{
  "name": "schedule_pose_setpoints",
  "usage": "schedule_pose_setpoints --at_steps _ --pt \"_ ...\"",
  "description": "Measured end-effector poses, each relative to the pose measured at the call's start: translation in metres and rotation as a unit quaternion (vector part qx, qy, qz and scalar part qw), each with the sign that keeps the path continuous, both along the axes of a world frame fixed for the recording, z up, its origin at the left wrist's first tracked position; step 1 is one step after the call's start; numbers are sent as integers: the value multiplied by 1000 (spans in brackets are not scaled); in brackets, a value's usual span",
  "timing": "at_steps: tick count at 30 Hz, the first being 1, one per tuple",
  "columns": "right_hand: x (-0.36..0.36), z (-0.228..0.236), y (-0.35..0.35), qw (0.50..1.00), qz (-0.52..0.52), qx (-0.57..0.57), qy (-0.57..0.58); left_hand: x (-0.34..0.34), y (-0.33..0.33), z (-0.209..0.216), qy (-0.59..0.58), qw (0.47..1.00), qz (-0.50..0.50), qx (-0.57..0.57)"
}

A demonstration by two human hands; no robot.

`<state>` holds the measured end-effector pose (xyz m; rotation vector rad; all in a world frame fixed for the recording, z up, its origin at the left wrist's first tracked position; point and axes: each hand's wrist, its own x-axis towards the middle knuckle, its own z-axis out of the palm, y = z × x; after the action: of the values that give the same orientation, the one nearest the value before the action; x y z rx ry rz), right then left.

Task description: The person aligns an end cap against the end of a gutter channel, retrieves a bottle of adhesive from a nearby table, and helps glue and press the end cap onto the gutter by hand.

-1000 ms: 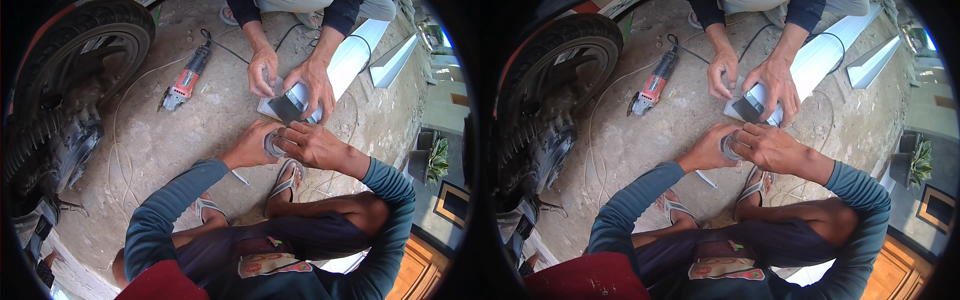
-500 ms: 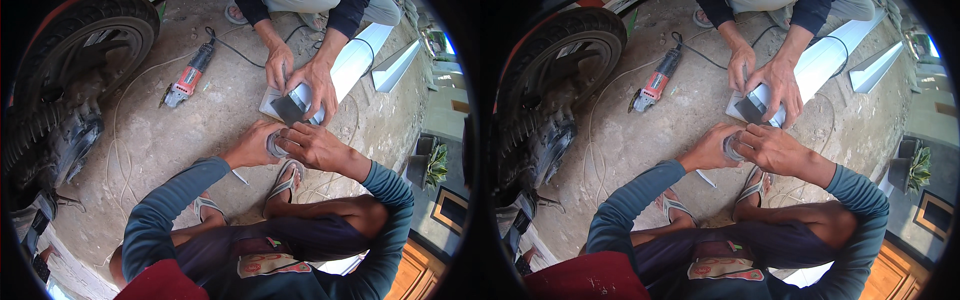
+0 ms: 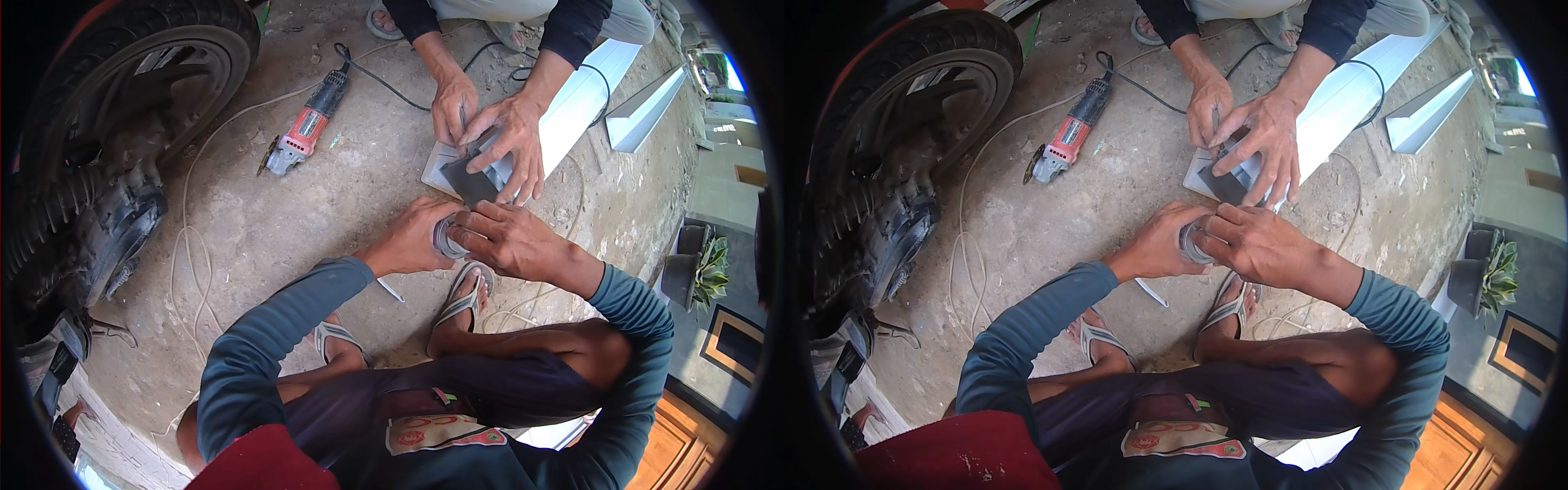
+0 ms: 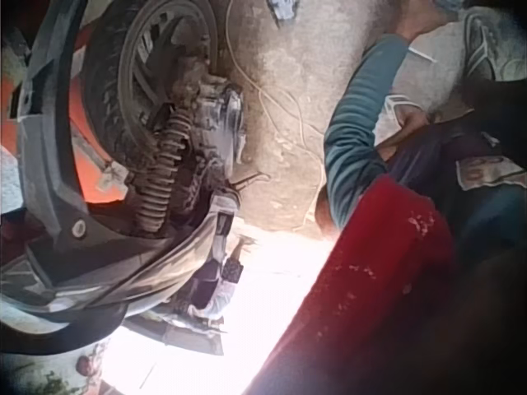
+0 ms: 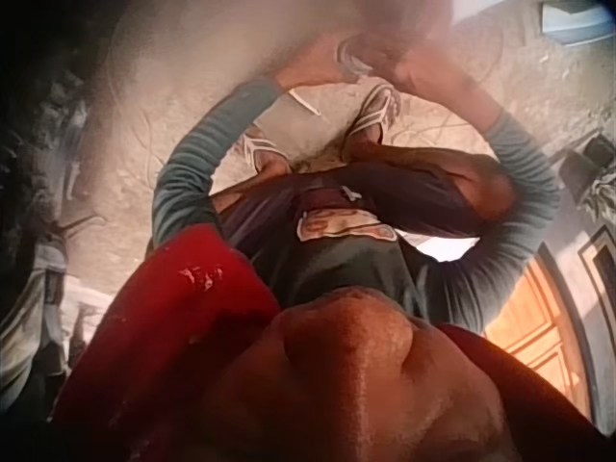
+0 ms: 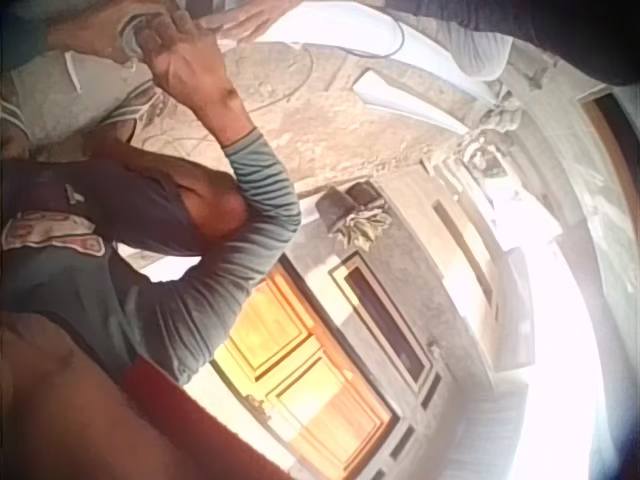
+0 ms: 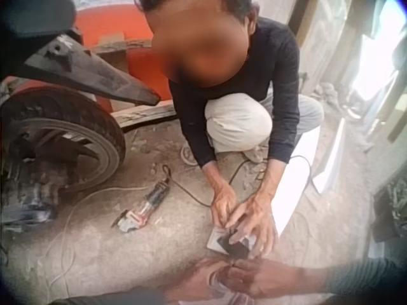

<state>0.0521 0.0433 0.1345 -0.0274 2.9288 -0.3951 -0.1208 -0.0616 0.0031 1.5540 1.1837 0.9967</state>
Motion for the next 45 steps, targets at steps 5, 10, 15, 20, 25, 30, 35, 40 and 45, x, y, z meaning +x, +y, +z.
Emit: schedule_pose_setpoints --at_steps 5,10,15,20,25,30,35,40,45 --pt "-1 2 0 1000 4 6 2 0 0 1 -7 1000 -4 -7" --pt "-4 4 -1 1000 3 3 19 0 0 1 -9 1000 -5 -3" --pt "-2 2 -1 1000 7 7 14 0 -1 1 -7 1000 -8 -14" --pt "-5 4 -1 999 9 -1 37 0 0 0 4 1000 -17 -11" --pt "-4 5 -1 999 -11 -9 33 -1 1 0 9 999 -15 -32" --pt "2 2 7 1000 -9 -2 5 -6 6 7 1 999 -13 -43" --pt "1 4 6 1000 -9 -21 -1 -7 5 12 13 999 -20 -29" --pt "4 -11 0 998 -32 -33 39 -3 -1 7 -19 998 -21 -47" --pt "5 -21 -9 997 -72 -9 17 0 -7 6 23 1000 3 2"
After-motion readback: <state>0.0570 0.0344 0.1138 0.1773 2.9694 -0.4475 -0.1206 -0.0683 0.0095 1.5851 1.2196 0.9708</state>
